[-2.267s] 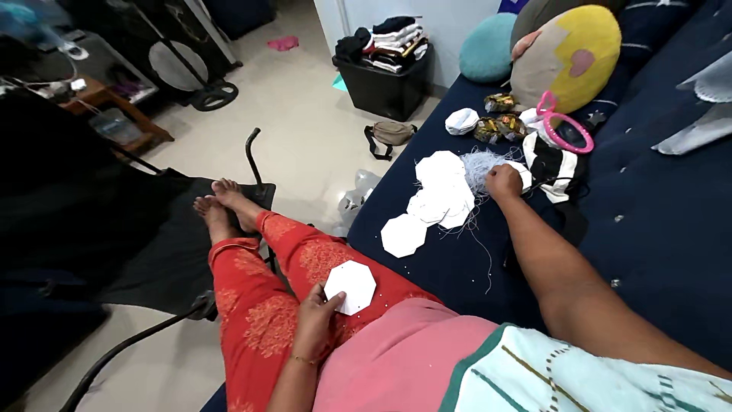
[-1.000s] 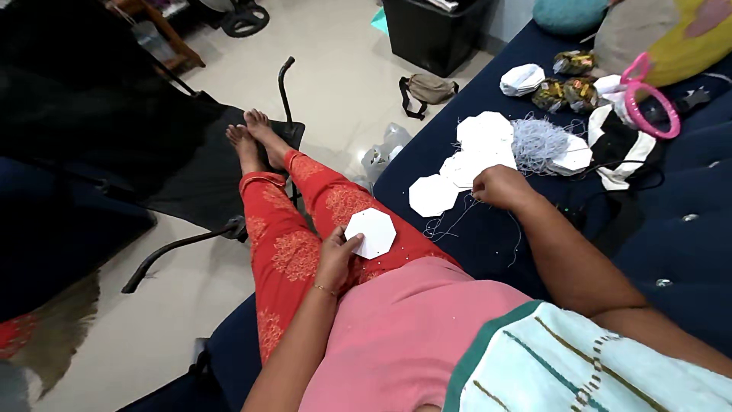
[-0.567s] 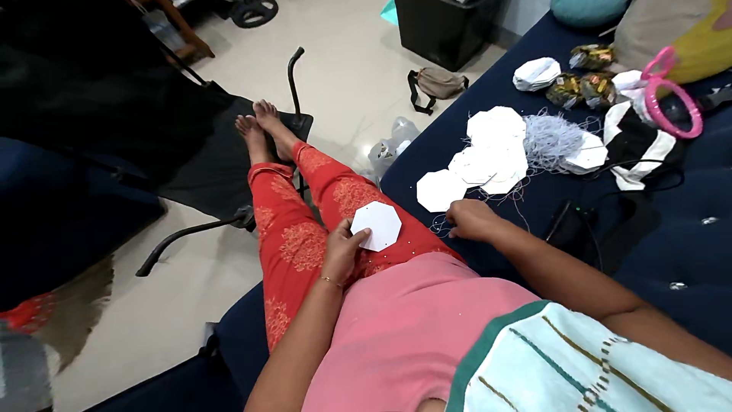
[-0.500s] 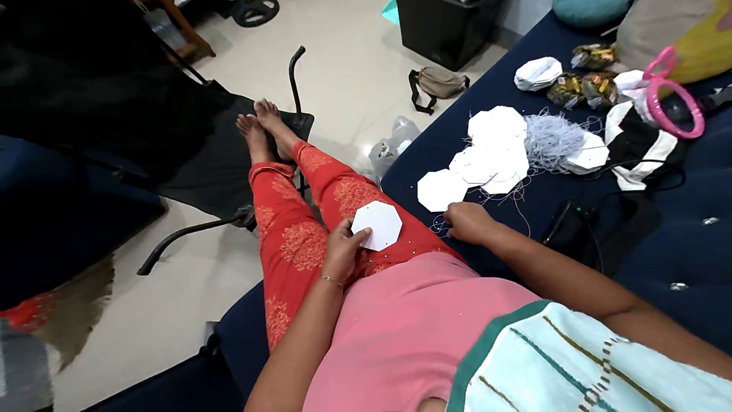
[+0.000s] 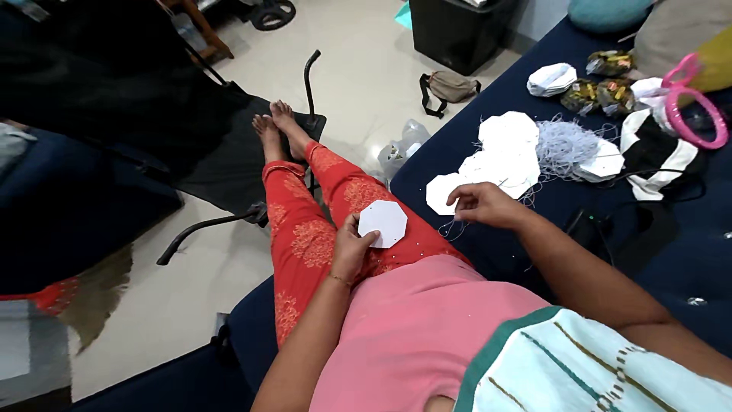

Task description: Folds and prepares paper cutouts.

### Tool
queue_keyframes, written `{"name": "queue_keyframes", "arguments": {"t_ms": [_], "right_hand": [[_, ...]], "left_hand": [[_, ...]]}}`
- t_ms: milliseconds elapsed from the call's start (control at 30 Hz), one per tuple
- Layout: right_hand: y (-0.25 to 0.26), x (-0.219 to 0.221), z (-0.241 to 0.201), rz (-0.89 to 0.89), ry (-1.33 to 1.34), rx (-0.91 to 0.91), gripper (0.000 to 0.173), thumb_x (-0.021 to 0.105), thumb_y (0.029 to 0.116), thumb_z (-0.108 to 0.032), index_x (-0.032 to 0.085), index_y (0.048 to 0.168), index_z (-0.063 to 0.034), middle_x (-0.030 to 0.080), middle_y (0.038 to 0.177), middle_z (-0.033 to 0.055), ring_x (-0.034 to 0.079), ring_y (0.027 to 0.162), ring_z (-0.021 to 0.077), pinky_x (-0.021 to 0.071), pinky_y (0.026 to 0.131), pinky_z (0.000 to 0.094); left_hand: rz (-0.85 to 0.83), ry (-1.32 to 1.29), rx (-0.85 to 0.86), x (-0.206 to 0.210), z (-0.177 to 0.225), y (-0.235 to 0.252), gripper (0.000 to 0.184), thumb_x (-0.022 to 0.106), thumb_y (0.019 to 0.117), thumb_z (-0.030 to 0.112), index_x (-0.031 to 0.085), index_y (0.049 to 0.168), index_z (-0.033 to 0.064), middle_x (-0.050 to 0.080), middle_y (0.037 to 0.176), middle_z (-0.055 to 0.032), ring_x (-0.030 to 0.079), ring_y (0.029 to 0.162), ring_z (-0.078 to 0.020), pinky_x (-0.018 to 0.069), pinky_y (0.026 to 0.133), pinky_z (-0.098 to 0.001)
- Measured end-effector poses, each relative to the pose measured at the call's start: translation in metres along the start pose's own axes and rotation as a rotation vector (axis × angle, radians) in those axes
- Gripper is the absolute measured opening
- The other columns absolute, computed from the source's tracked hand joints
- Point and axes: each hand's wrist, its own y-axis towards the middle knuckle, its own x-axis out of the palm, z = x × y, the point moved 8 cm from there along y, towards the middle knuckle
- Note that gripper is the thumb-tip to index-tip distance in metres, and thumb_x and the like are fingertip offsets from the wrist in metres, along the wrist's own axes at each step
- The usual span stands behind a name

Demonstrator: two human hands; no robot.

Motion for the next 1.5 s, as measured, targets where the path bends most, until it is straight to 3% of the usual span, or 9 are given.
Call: {"name": "queue_keyframes", "arguments": {"t_ms": [67,167,267,400,567,667,733,933,1500], "right_hand": [[-0.006,-0.006,-0.017,0.026,0.249,-0.127,0.014,0.07,0.0875,0.0,0.069,0.102,-0.0015,0.068,0.08,-0.0002,0.064,0.068,0.0061,0.0568,0.066,0.025],[-0.01,-0.003,-0.033,-0.044,0.504,-0.264,0.014,0.063,0.0889,0.0,0.075,0.088,-0.0068,0.073,0.087,-0.0059,0.067,0.076,0.003,0.0586,0.072,0.0231],[-0.009,0.009,-0.039,-0.12,0.614,-0.331,0.022,0.056,0.0947,-0.002,0.077,0.097,-0.0066,0.076,0.095,-0.0037,0.072,0.085,0.0078,0.0612,0.082,0.0297],[-0.006,0.015,-0.048,0.073,0.404,-0.346,0.013,0.068,0.0887,0.002,0.076,0.098,0.0008,0.075,0.097,0.0009,0.071,0.088,0.0055,0.0604,0.085,0.0247],[-0.001,0.028,-0.057,0.269,0.13,-0.444,0.015,0.072,0.0919,-0.015,0.078,0.09,-0.002,0.073,0.087,0.0005,0.065,0.079,-0.002,0.0549,0.075,0.0164],[0.003,0.039,-0.06,0.291,0.047,-0.447,0.022,0.069,0.095,-0.022,0.077,0.091,-0.0024,0.07,0.1,0.0076,0.059,0.081,0.0037,0.0486,0.07,0.0199],[0.004,0.045,-0.067,0.284,0.039,-0.442,0.023,0.065,0.0971,-0.021,0.076,0.091,-0.0006,0.072,0.11,0.0118,0.062,0.081,0.0046,0.05,0.067,0.0196],[0.009,0.062,-0.08,0.262,-0.026,-0.449,0.025,0.059,0.1,-0.017,0.073,0.091,0.0008,0.07,0.085,0.0079,0.062,0.073,0.0072,0.0521,0.068,0.0227],[0.009,0.067,-0.081,0.387,-0.199,-0.509,0.024,0.059,0.097,-0.017,0.074,0.089,-0.0009,0.068,0.08,0.0098,0.062,0.067,0.0152,0.0529,0.062,0.0297]], "left_hand": [[-0.021,0.033,0.036,0.002,0.003,0.0,0.048,0.066,0.082,-0.012,0.051,0.128,-0.0063,0.067,0.112,-0.0147,0.07,0.097,-0.0164,0.0602,0.085,-0.0343],[-0.06,0.1,0.088,0.006,0.008,-0.003,0.053,0.065,0.0834,-0.007,0.051,0.134,-0.0052,0.066,0.118,-0.0156,0.069,0.102,-0.0161,0.0597,0.088,-0.0338],[-0.093,0.137,0.123,0.01,0.013,-0.006,0.045,0.063,0.088,-0.004,0.054,0.132,-0.0066,0.067,0.118,-0.0165,0.069,0.103,-0.0163,0.0592,0.09,-0.0346],[-0.115,0.178,0.174,0.014,0.02,-0.01,0.036,0.06,0.0924,-0.002,0.057,0.128,-0.0081,0.068,0.118,-0.0168,0.069,0.104,-0.0153,0.0582,0.093,-0.0334],[-0.129,0.252,0.211,0.019,0.027,-0.014,0.028,0.057,0.0989,0.004,0.062,0.124,-0.0084,0.069,0.115,-0.016,0.069,0.102,-0.0117,0.0564,0.094,-0.0296],[-0.131,0.296,0.226,0.019,0.028,-0.014,0.026,0.057,0.1006,0.007,0.064,0.121,-0.0081,0.069,0.115,-0.0168,0.069,0.102,-0.0127,0.0561,0.094,-0.0302],[-0.121,0.303,0.256,0.02,0.03,-0.016,0.025,0.059,0.0997,0.007,0.066,0.117,-0.0087,0.069,0.114,-0.0174,0.069,0.103,-0.0132,0.0559,0.094,-0.0302],[-0.092,0.33,0.344,0.02,0.037,-0.019,0.021,0.063,0.0951,0.002,0.068,0.112,-0.0087,0.069,0.113,-0.0177,0.068,0.103,-0.0139,0.0564,0.093,-0.0293],[-0.137,0.28,0.319,0.025,0.038,-0.021,0.031,0.062,0.0924,-0.002,0.062,0.123,-0.009,0.067,0.115,-0.0182,0.068,0.101,-0.014,0.0573,0.09,-0.0283]]}}
